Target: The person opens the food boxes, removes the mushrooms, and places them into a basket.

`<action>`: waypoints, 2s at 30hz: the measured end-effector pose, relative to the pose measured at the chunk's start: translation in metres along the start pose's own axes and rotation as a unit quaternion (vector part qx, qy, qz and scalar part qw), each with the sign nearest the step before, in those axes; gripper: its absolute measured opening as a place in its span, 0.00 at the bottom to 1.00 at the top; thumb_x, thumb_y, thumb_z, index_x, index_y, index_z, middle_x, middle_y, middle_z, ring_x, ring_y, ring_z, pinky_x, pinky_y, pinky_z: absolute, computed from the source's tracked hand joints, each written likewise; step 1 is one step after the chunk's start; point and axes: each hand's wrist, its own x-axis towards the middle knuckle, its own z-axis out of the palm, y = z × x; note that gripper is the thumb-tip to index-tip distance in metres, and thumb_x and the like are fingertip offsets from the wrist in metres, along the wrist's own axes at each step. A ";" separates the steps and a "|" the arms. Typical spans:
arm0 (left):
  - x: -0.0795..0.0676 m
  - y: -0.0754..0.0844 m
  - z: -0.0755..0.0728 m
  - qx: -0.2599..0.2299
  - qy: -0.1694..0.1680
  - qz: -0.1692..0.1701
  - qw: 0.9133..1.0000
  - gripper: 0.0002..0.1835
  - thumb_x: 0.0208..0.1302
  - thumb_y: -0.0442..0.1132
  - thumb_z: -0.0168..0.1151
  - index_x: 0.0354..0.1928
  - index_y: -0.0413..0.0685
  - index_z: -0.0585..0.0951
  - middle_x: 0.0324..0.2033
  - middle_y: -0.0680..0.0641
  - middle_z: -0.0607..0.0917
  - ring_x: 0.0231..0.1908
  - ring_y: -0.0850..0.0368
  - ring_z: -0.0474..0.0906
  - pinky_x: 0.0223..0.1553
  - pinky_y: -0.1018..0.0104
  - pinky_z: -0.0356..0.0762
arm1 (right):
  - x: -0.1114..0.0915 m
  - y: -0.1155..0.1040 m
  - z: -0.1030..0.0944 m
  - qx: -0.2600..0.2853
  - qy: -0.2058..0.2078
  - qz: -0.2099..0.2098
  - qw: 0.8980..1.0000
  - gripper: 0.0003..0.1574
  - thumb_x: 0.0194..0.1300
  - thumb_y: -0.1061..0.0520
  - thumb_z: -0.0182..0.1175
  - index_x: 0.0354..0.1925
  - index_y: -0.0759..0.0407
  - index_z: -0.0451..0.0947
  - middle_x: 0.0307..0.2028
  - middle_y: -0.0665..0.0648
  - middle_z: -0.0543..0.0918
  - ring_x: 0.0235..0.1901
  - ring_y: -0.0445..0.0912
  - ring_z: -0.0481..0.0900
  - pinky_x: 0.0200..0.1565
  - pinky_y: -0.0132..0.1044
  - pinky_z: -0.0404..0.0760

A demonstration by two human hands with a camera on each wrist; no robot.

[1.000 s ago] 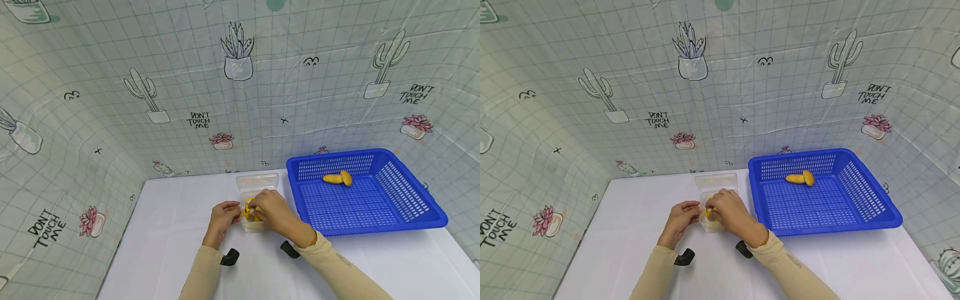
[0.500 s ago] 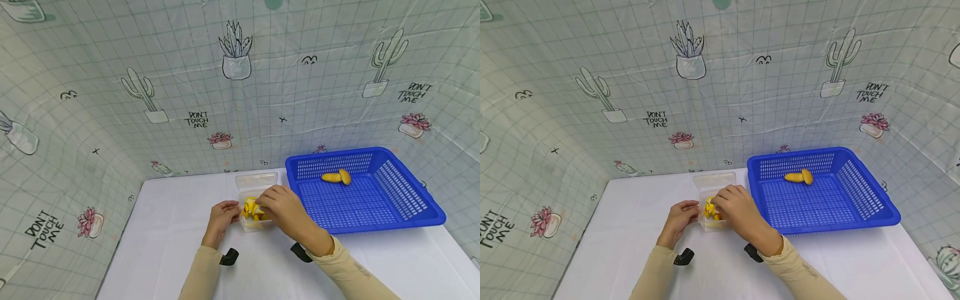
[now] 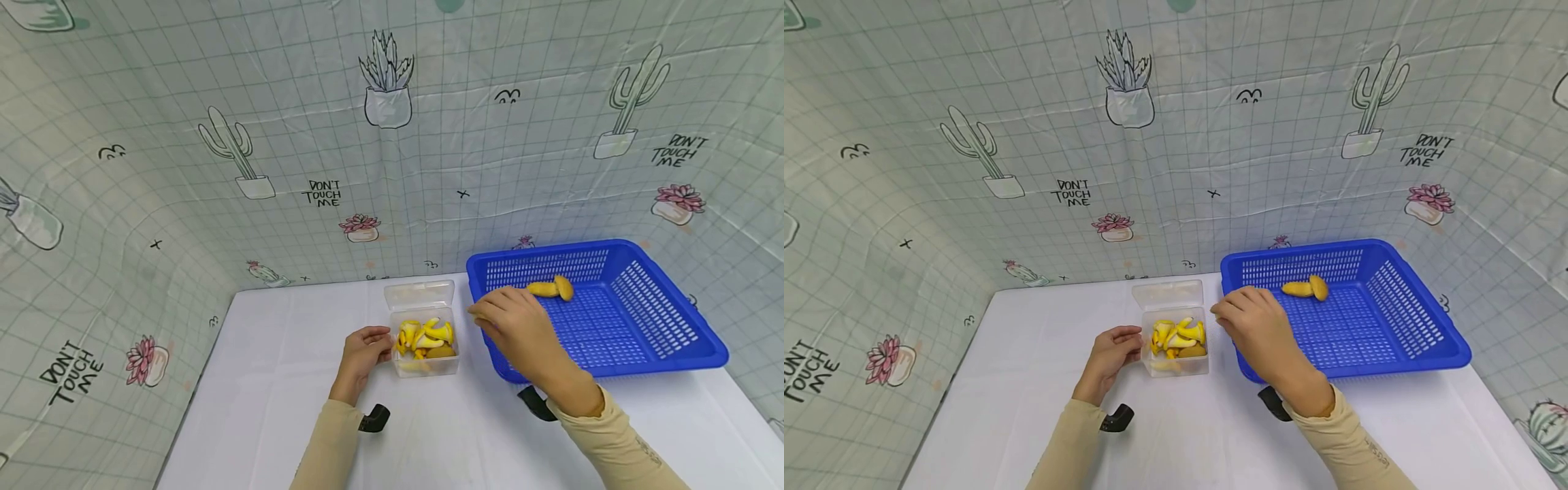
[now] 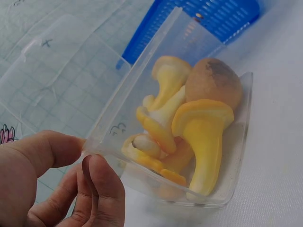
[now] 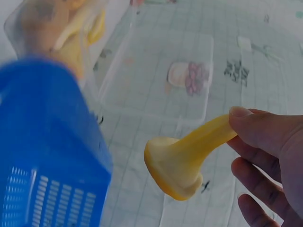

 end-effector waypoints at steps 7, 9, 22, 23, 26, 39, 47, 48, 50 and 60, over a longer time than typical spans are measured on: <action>0.000 0.000 -0.001 0.006 0.002 0.001 1.000 0.18 0.68 0.26 0.66 0.58 0.25 0.80 0.38 0.44 0.86 0.28 0.62 0.80 0.31 0.75 0.83 | -0.009 0.026 -0.019 -0.019 0.021 0.021 0.999 0.18 0.49 0.73 0.79 0.39 0.61 0.89 0.37 0.57 0.89 0.42 0.56 0.83 0.47 0.53 0.81; 0.000 0.000 -0.001 0.008 0.002 0.001 1.000 0.18 0.68 0.26 0.66 0.58 0.25 0.80 0.38 0.44 0.86 0.28 0.62 0.80 0.32 0.74 0.84 | -0.013 0.033 -0.025 -0.026 0.022 0.030 0.999 0.18 0.49 0.73 0.79 0.39 0.61 0.89 0.37 0.58 0.89 0.41 0.56 0.83 0.47 0.53 0.81; 0.000 0.000 -0.001 0.007 0.003 -0.006 1.000 0.18 0.69 0.27 0.66 0.58 0.26 0.80 0.38 0.44 0.86 0.29 0.61 0.80 0.32 0.74 0.84 | -0.027 0.062 -0.051 -0.079 -0.009 0.109 0.991 0.17 0.51 0.71 0.79 0.41 0.66 0.89 0.38 0.65 0.89 0.42 0.64 0.82 0.42 0.61 0.79; 0.000 0.000 -0.001 0.007 0.003 -0.006 1.000 0.18 0.69 0.26 0.66 0.58 0.26 0.80 0.38 0.44 0.86 0.29 0.61 0.80 0.32 0.74 0.84 | -0.027 0.064 -0.052 -0.079 -0.014 0.112 0.990 0.18 0.51 0.71 0.79 0.42 0.66 0.89 0.38 0.66 0.89 0.42 0.64 0.82 0.42 0.62 0.79; 0.000 0.000 -0.001 0.007 0.002 -0.006 1.000 0.18 0.69 0.27 0.66 0.58 0.25 0.79 0.37 0.44 0.86 0.29 0.61 0.80 0.32 0.74 0.84 | -0.029 0.066 -0.052 -0.081 -0.035 0.117 0.989 0.19 0.51 0.70 0.80 0.44 0.67 0.89 0.40 0.68 0.89 0.43 0.66 0.83 0.43 0.64 0.81; -0.001 0.000 -0.002 0.007 -0.001 0.003 1.000 0.18 0.69 0.26 0.65 0.58 0.26 0.80 0.38 0.43 0.86 0.29 0.61 0.80 0.32 0.74 0.84 | -0.017 0.031 -0.025 -0.037 -0.056 0.057 0.996 0.21 0.48 0.69 0.82 0.42 0.63 0.89 0.40 0.61 0.89 0.44 0.61 0.85 0.48 0.61 0.85; 0.000 0.000 -0.002 0.004 0.001 0.003 1.000 0.17 0.69 0.26 0.64 0.58 0.25 0.80 0.39 0.41 0.87 0.29 0.61 0.80 0.31 0.74 0.83 | -0.006 -0.002 0.006 -0.011 -0.092 0.045 0.995 0.18 0.52 0.66 0.82 0.43 0.60 0.90 0.41 0.57 0.90 0.45 0.55 0.85 0.48 0.53 0.85; 0.000 0.000 -0.002 0.004 0.001 0.003 1.000 0.17 0.69 0.26 0.64 0.58 0.25 0.80 0.39 0.41 0.87 0.29 0.61 0.80 0.31 0.75 0.83 | -0.004 -0.005 0.010 -0.009 -0.095 0.041 0.995 0.18 0.53 0.66 0.82 0.43 0.60 0.90 0.41 0.57 0.90 0.45 0.55 0.84 0.48 0.53 0.85; 0.000 0.000 -0.002 0.004 0.002 0.002 1.000 0.17 0.69 0.26 0.64 0.58 0.25 0.80 0.38 0.42 0.86 0.28 0.61 0.80 0.31 0.75 0.83 | -0.001 -0.010 0.017 -0.003 -0.100 0.035 0.994 0.18 0.53 0.66 0.82 0.43 0.60 0.90 0.41 0.56 0.89 0.44 0.53 0.84 0.47 0.51 0.84; 0.000 0.000 -0.001 0.007 -0.001 0.001 1.000 0.17 0.70 0.26 0.65 0.58 0.25 0.80 0.38 0.44 0.86 0.30 0.60 0.81 0.31 0.74 0.84 | 0.011 -0.021 0.053 0.012 -0.130 0.024 0.991 0.17 0.53 0.65 0.81 0.42 0.58 0.90 0.39 0.53 0.90 0.43 0.51 0.83 0.47 0.48 0.83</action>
